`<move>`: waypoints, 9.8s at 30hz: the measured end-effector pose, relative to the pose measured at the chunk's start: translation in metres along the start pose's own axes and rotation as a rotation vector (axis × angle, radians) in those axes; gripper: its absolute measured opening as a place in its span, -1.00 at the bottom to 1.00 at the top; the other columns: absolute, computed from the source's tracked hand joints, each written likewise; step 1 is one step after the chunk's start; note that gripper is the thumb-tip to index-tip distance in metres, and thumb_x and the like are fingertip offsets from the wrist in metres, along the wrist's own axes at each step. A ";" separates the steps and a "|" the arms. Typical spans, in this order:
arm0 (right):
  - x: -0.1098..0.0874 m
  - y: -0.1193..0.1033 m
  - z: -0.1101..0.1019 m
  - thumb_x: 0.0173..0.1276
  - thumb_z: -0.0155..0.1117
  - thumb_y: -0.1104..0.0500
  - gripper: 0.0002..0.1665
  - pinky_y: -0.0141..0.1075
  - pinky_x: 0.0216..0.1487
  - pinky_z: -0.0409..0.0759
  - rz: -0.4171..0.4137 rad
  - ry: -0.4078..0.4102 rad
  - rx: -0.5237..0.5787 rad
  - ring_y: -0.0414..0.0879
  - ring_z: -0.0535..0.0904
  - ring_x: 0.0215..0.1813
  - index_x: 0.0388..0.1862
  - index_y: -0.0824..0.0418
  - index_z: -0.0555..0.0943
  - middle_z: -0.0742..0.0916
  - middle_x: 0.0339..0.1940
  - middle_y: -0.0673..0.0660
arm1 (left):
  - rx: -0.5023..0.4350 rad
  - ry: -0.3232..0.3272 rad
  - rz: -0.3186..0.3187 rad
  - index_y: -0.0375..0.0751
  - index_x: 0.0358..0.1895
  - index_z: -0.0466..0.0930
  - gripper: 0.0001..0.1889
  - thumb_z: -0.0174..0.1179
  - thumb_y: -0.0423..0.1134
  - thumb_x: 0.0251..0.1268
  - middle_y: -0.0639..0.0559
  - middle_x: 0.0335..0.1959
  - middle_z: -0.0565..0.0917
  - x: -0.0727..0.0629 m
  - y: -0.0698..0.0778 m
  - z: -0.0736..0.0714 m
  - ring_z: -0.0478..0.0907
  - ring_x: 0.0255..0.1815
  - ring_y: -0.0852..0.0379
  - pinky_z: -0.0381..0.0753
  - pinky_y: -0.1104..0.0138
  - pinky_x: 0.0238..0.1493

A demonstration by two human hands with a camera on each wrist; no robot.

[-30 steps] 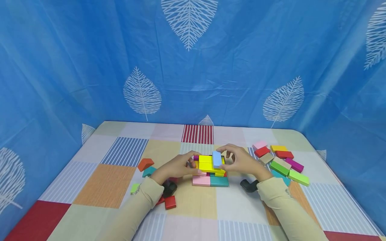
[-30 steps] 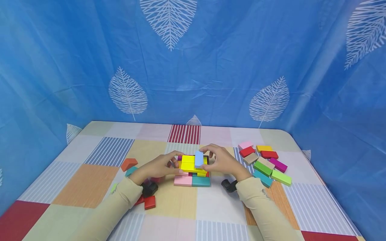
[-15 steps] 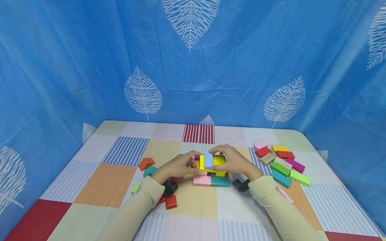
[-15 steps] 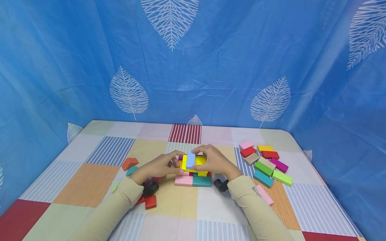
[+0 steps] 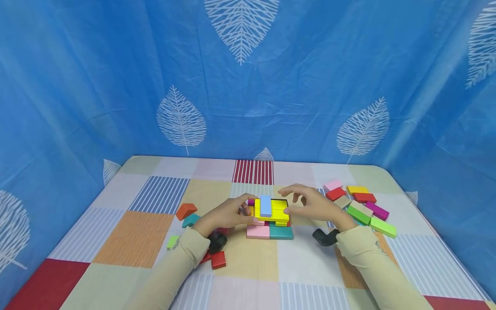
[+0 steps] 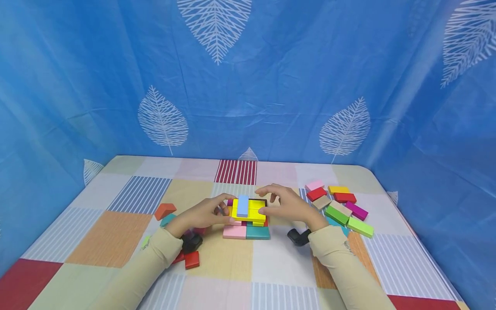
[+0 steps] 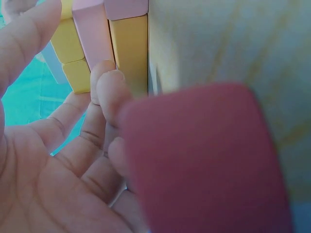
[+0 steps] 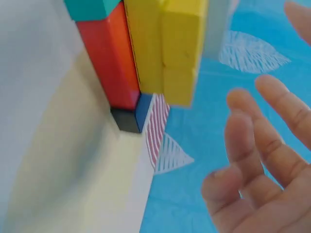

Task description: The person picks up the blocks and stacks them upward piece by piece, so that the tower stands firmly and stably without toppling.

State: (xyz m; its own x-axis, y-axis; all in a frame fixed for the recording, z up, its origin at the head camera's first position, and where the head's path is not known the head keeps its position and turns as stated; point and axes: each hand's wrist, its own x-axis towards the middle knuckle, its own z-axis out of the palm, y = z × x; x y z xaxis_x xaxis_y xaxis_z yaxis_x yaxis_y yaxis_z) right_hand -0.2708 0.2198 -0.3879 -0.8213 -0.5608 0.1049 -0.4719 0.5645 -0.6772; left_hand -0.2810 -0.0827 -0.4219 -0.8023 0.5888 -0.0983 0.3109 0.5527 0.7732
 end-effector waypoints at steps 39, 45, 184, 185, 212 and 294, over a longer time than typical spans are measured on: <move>-0.166 0.080 -0.068 0.22 0.57 0.48 -0.27 -0.37 -0.38 0.58 0.194 -0.243 0.143 -0.11 0.51 -0.37 0.34 0.58 0.49 0.59 -0.32 0.04 | -0.007 0.012 -0.045 -0.11 0.56 0.39 -0.25 0.50 -0.07 0.40 0.02 -0.12 0.61 0.001 0.000 0.003 0.53 -0.18 0.08 0.58 0.36 -0.31; -0.158 0.071 -0.064 0.19 0.62 0.42 -0.27 -0.37 -0.38 0.57 0.244 -0.225 0.099 -0.15 0.51 -0.37 0.32 0.55 0.54 0.58 -0.30 0.00 | 0.003 0.006 -0.033 -0.12 0.58 0.37 -0.26 0.48 -0.09 0.43 0.02 -0.11 0.60 0.000 0.000 0.002 0.53 -0.15 0.08 0.57 0.36 -0.25; -0.037 0.050 -0.040 0.35 0.57 0.34 -0.63 -0.38 -0.26 0.61 0.130 0.238 0.059 -0.05 0.52 -0.27 0.11 0.40 0.75 0.64 -0.32 0.09 | 0.149 0.119 -0.015 -0.14 0.54 0.50 -0.26 0.53 -0.04 0.35 -0.18 0.28 0.54 0.003 0.011 0.013 0.52 0.22 -0.09 0.61 -0.12 0.35; -0.034 0.046 -0.036 0.35 0.57 0.34 -0.64 -0.38 -0.27 0.60 0.116 0.253 0.065 -0.05 0.51 -0.28 0.11 0.40 0.76 0.65 -0.33 0.09 | 0.148 0.118 -0.017 -0.14 0.54 0.50 -0.26 0.53 -0.04 0.35 -0.18 0.28 0.54 0.003 0.011 0.013 0.52 0.22 -0.09 0.61 -0.11 0.35; 0.011 0.020 0.019 0.36 0.59 0.28 -0.63 -0.35 -0.28 0.51 0.050 0.235 0.065 -0.02 0.51 -0.24 0.12 0.33 0.79 0.75 -0.18 0.17 | 0.161 0.125 -0.025 -0.15 0.52 0.50 -0.27 0.53 -0.02 0.35 -0.18 0.26 0.55 0.003 0.014 0.014 0.52 0.20 -0.08 0.59 -0.13 0.37; -0.079 0.085 -0.070 0.41 0.41 -0.23 -0.40 -0.14 -0.30 0.33 0.895 0.180 -0.335 0.05 0.46 -0.39 -0.52 0.23 0.51 0.43 -0.57 0.13 | 0.166 0.118 -0.040 -0.11 0.53 0.51 -0.26 0.53 0.00 0.33 -0.17 0.28 0.54 0.004 0.014 0.014 0.53 0.26 -0.11 0.61 -0.15 0.35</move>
State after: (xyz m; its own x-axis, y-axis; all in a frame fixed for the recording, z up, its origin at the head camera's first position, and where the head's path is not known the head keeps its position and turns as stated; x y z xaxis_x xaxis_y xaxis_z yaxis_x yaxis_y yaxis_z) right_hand -0.2686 0.3544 -0.4027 -0.9443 0.2454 -0.2191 0.3073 0.8958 -0.3212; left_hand -0.2723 -0.0644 -0.4199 -0.8666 0.4970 -0.0450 0.3498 0.6693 0.6555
